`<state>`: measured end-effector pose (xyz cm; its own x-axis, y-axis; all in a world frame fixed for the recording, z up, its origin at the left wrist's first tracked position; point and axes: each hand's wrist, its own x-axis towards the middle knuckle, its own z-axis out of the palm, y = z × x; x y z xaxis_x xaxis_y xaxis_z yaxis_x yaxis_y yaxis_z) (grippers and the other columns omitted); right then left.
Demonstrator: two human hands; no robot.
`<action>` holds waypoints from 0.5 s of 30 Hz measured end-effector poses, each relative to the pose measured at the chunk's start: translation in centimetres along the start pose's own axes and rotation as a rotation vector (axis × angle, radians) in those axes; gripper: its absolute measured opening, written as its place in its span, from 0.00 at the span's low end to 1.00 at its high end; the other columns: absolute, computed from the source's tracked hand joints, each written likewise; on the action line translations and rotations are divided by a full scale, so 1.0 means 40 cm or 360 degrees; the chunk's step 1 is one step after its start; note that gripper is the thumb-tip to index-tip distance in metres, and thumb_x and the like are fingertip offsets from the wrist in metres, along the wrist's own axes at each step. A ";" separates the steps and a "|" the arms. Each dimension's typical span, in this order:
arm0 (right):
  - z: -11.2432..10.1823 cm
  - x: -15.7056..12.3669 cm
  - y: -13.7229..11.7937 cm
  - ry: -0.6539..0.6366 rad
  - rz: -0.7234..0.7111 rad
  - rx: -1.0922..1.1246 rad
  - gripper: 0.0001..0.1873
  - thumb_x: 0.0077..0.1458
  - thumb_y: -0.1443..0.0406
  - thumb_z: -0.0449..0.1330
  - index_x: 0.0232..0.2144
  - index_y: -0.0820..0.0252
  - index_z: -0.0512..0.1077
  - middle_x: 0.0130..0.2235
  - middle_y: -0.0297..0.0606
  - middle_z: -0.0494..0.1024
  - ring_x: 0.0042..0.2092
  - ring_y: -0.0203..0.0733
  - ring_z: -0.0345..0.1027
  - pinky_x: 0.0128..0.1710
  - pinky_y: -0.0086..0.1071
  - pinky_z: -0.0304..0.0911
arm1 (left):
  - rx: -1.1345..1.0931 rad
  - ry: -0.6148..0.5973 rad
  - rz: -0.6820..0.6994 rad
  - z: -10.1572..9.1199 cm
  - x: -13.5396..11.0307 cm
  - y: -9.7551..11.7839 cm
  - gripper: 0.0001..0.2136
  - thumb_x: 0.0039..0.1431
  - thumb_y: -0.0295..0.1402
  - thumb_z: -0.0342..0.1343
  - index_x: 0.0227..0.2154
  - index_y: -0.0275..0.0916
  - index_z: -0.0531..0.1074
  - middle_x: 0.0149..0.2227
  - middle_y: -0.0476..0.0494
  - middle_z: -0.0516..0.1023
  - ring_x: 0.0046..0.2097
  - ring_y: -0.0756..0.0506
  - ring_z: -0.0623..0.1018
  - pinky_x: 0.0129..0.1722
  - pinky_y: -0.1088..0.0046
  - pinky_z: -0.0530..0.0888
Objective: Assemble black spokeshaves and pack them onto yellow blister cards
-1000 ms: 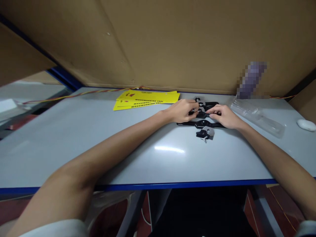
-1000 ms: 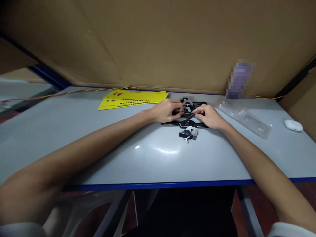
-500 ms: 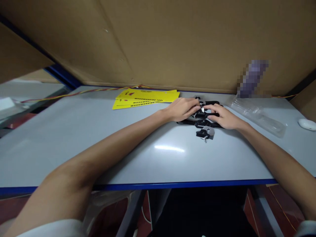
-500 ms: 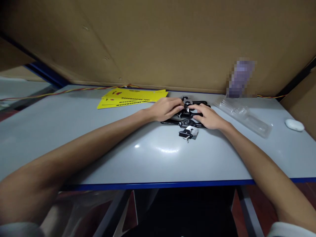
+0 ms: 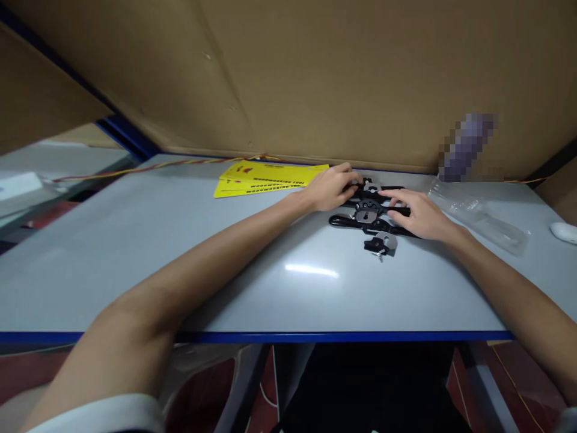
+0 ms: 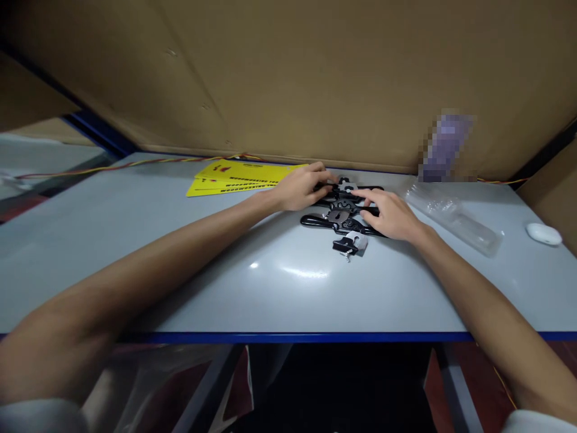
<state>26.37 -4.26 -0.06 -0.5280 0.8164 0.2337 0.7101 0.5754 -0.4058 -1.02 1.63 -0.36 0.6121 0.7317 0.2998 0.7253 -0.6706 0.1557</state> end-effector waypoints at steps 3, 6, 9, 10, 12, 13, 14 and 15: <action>-0.023 0.021 -0.015 0.0117 -0.0002 -0.0411 0.22 0.67 0.62 0.55 0.59 0.55 0.79 0.51 0.47 0.83 0.52 0.57 0.75 0.55 0.52 0.67 | -0.0034 -0.0110 0.0062 -0.010 0.009 0.010 0.20 0.70 0.34 0.47 0.57 0.35 0.77 0.46 0.35 0.80 0.47 0.38 0.80 0.48 0.63 0.73; -0.049 0.063 -0.004 0.0123 0.0088 -0.0614 0.20 0.66 0.62 0.56 0.54 0.57 0.81 0.52 0.49 0.83 0.53 0.58 0.75 0.52 0.47 0.67 | 0.0070 -0.0213 0.0028 -0.031 0.038 0.043 0.19 0.71 0.37 0.48 0.55 0.34 0.77 0.43 0.36 0.82 0.44 0.38 0.81 0.44 0.65 0.73; -0.067 0.106 0.022 -0.0169 0.0184 -0.0634 0.15 0.62 0.61 0.61 0.47 0.57 0.83 0.45 0.45 0.84 0.45 0.53 0.77 0.42 0.41 0.65 | 0.0367 -0.0321 -0.0039 -0.054 0.081 0.089 0.20 0.71 0.45 0.51 0.48 0.35 0.81 0.42 0.33 0.84 0.45 0.34 0.83 0.41 0.63 0.72; -0.071 0.116 0.030 -0.0279 0.0184 -0.0612 0.14 0.61 0.60 0.62 0.45 0.57 0.83 0.43 0.44 0.85 0.43 0.51 0.77 0.40 0.39 0.64 | 0.0475 -0.0374 -0.0025 -0.060 0.094 0.104 0.20 0.71 0.44 0.52 0.47 0.34 0.82 0.42 0.31 0.84 0.46 0.33 0.83 0.42 0.63 0.72; -0.072 0.130 0.040 -0.0415 0.0129 -0.0560 0.13 0.62 0.60 0.63 0.44 0.57 0.83 0.41 0.43 0.85 0.42 0.50 0.76 0.39 0.38 0.62 | 0.0626 -0.0452 0.0031 -0.067 0.111 0.129 0.18 0.71 0.41 0.52 0.46 0.33 0.83 0.44 0.29 0.85 0.48 0.32 0.84 0.42 0.63 0.72; -0.070 0.134 0.044 -0.0441 0.0089 -0.0539 0.13 0.62 0.60 0.62 0.44 0.57 0.83 0.42 0.44 0.85 0.43 0.50 0.76 0.40 0.38 0.62 | 0.0666 -0.0480 0.0056 -0.067 0.115 0.138 0.18 0.72 0.39 0.52 0.46 0.33 0.84 0.45 0.28 0.85 0.48 0.32 0.84 0.42 0.64 0.72; -0.068 0.137 0.046 -0.0453 0.0058 -0.0520 0.12 0.62 0.61 0.62 0.44 0.58 0.82 0.43 0.44 0.85 0.45 0.50 0.76 0.40 0.38 0.62 | 0.0686 -0.0506 0.0084 -0.066 0.116 0.145 0.18 0.73 0.38 0.51 0.46 0.32 0.84 0.45 0.27 0.85 0.48 0.32 0.84 0.42 0.64 0.72; -0.066 0.139 0.047 -0.0460 0.0044 -0.0503 0.11 0.62 0.61 0.62 0.43 0.58 0.82 0.44 0.45 0.85 0.45 0.50 0.76 0.41 0.37 0.62 | 0.0695 -0.0528 0.0101 -0.063 0.116 0.150 0.19 0.73 0.37 0.50 0.47 0.32 0.84 0.46 0.27 0.85 0.48 0.33 0.85 0.42 0.64 0.72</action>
<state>25.98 1.50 2.80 -0.5838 0.8104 -0.0491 0.8098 0.5769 -0.1069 5.37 0.69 4.33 0.6743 0.7380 -0.0278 0.7036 -0.6534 -0.2791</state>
